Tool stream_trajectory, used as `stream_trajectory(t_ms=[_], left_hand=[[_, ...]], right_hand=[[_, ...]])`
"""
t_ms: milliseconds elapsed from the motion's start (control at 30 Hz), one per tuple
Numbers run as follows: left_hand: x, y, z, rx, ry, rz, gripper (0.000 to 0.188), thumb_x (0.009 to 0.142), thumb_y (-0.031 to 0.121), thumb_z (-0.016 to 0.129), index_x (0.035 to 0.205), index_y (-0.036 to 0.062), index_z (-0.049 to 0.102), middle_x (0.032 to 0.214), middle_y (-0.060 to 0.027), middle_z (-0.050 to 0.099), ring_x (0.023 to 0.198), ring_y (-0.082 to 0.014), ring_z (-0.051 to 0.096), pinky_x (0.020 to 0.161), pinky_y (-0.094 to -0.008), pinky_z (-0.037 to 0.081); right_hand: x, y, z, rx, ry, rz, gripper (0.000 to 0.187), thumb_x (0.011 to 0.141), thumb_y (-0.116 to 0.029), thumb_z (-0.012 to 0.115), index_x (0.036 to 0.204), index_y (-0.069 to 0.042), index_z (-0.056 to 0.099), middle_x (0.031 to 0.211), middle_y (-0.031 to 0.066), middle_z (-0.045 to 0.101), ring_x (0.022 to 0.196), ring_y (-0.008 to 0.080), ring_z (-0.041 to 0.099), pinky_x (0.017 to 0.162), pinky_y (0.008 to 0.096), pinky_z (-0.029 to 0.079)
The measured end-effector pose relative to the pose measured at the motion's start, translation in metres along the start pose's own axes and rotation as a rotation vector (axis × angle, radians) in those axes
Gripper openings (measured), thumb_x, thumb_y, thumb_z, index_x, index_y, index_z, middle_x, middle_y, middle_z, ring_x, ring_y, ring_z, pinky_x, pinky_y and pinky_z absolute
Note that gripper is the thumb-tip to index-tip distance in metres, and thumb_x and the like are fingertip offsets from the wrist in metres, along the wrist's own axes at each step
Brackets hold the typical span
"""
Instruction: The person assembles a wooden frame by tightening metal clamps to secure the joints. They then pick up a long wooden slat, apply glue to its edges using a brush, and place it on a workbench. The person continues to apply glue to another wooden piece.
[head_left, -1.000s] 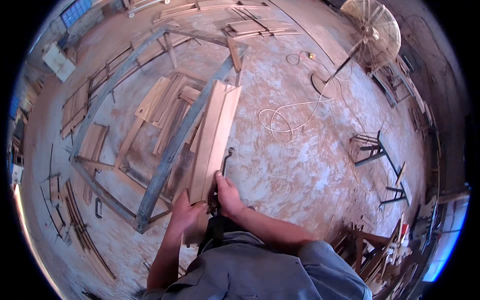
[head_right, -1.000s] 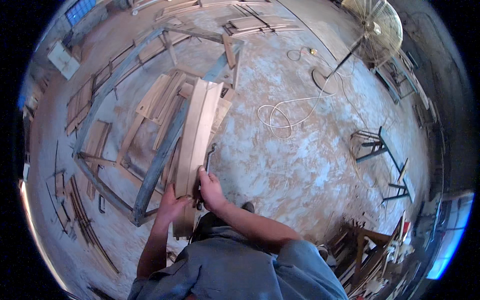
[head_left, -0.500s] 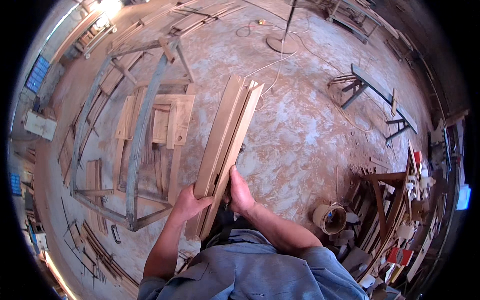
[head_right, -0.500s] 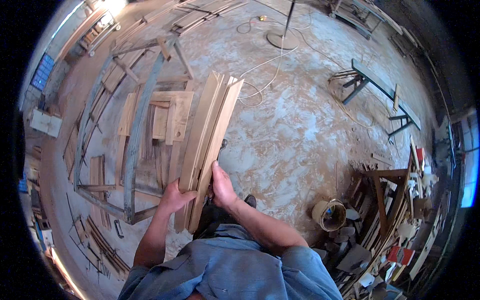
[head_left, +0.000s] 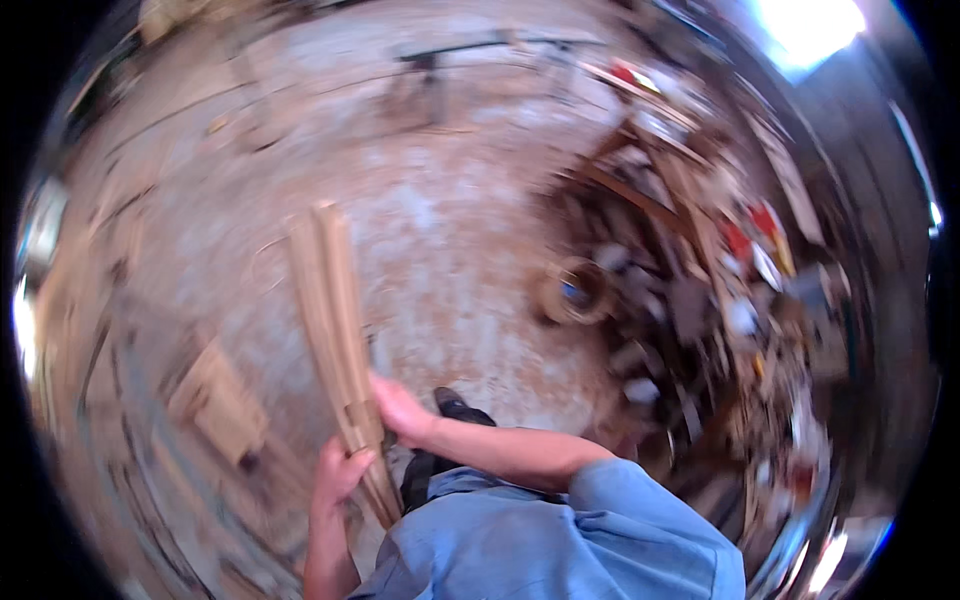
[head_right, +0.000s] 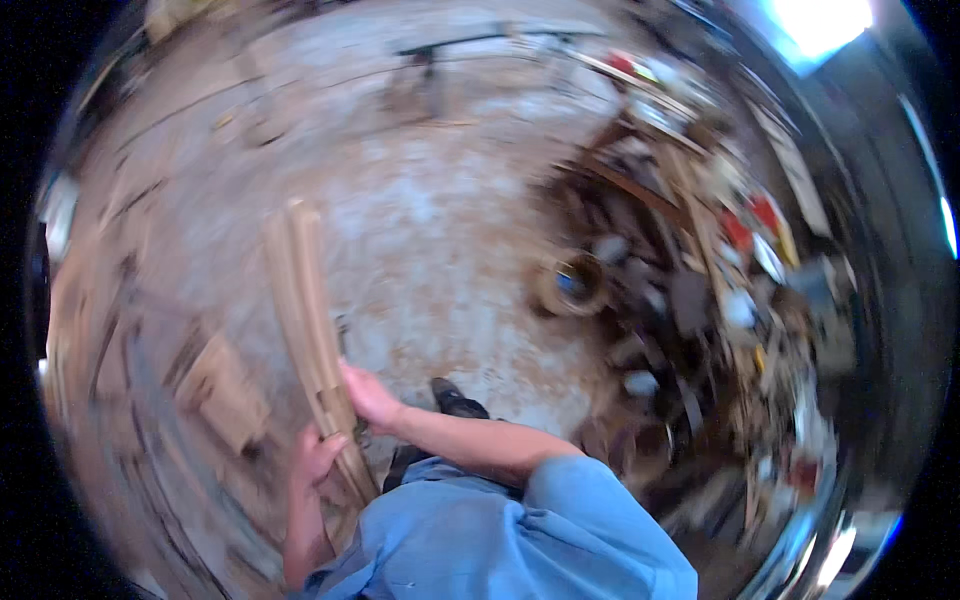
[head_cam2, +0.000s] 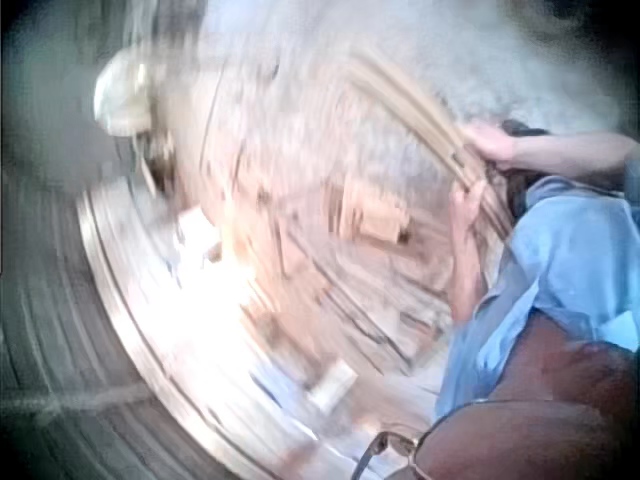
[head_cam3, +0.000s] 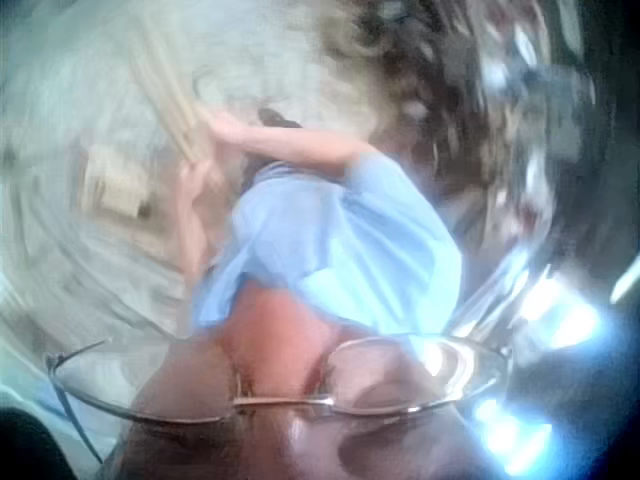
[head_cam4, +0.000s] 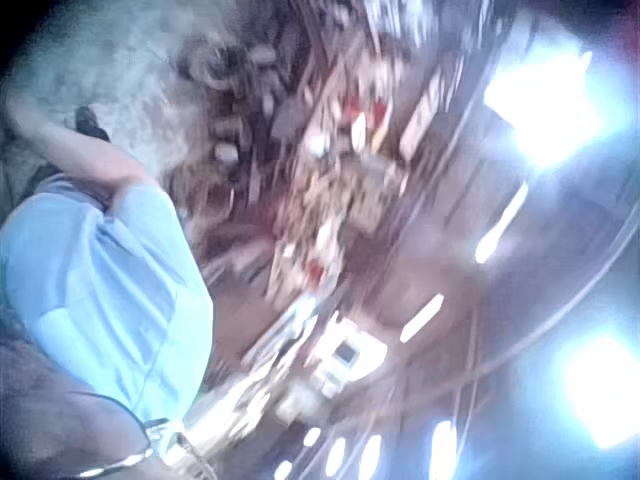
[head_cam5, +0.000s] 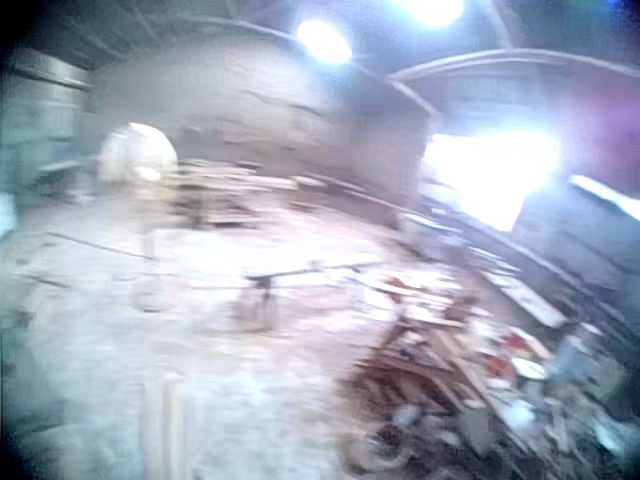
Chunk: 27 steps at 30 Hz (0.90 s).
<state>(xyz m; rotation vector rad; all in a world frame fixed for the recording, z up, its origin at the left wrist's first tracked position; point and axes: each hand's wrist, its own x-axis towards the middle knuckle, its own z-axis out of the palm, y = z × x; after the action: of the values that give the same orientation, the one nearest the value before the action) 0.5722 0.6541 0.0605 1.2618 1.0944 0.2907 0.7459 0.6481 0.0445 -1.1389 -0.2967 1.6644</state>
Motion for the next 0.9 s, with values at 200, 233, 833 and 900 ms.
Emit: stream_trajectory(t_ms=[200, 233, 833, 900], left_hand=[[0.008, -0.008, 0.021, -0.071, -0.19, -0.012, 0.04, 0.075, 0.008, 0.062, 0.113, -0.002, 0.057, 0.1, -0.0077, 0.064, 0.086, -0.0149, 0.06, 0.076, -0.0318, 0.049], [0.013, -0.002, 0.023, -0.041, -0.239, 0.021, 0.041, 0.075, 0.007, 0.061, 0.115, -0.0018, 0.056, 0.101, -0.0077, 0.063, 0.088, -0.0154, 0.059, 0.077, -0.0322, 0.049], [0.034, 0.118, 0.216, -0.159, -0.382, -0.284, 0.063, 0.068, 0.028, 0.071, 0.122, 0.0039, 0.049, 0.105, -0.0119, 0.06, 0.09, -0.0254, 0.06, 0.075, -0.0385, 0.051], [0.035, 0.132, 0.265, -0.145, -0.404, -0.377, 0.066, 0.071, 0.031, 0.071, 0.127, 0.0055, 0.049, 0.112, -0.01, 0.059, 0.099, -0.0245, 0.057, 0.083, -0.0378, 0.048]], right_hand=[[-0.04, 0.008, -0.025, 0.039, 0.32, -0.17, 0.057, 0.101, -0.046, 0.039, 0.115, 0.004, 0.063, 0.11, 0.0106, 0.065, 0.096, 0.0161, 0.058, 0.088, 0.0322, 0.046], [-0.04, 0.013, -0.03, 0.055, 0.339, -0.213, 0.058, 0.1, -0.047, 0.039, 0.114, 0.004, 0.063, 0.111, 0.011, 0.065, 0.096, 0.0162, 0.058, 0.088, 0.0319, 0.046], [-0.344, 0.021, -0.543, 0.403, 1.556, -0.361, 0.018, 0.091, -0.02, 0.052, 0.078, -0.008, 0.05, 0.06, 0.0044, 0.049, 0.047, 0.0167, 0.048, 0.038, 0.0322, 0.04], [-0.387, -0.016, -0.594, 0.434, 1.532, -0.428, 0.019, 0.09, -0.018, 0.052, 0.075, -0.008, 0.049, 0.062, 0.0043, 0.049, 0.047, 0.0164, 0.048, 0.038, 0.0326, 0.041]])
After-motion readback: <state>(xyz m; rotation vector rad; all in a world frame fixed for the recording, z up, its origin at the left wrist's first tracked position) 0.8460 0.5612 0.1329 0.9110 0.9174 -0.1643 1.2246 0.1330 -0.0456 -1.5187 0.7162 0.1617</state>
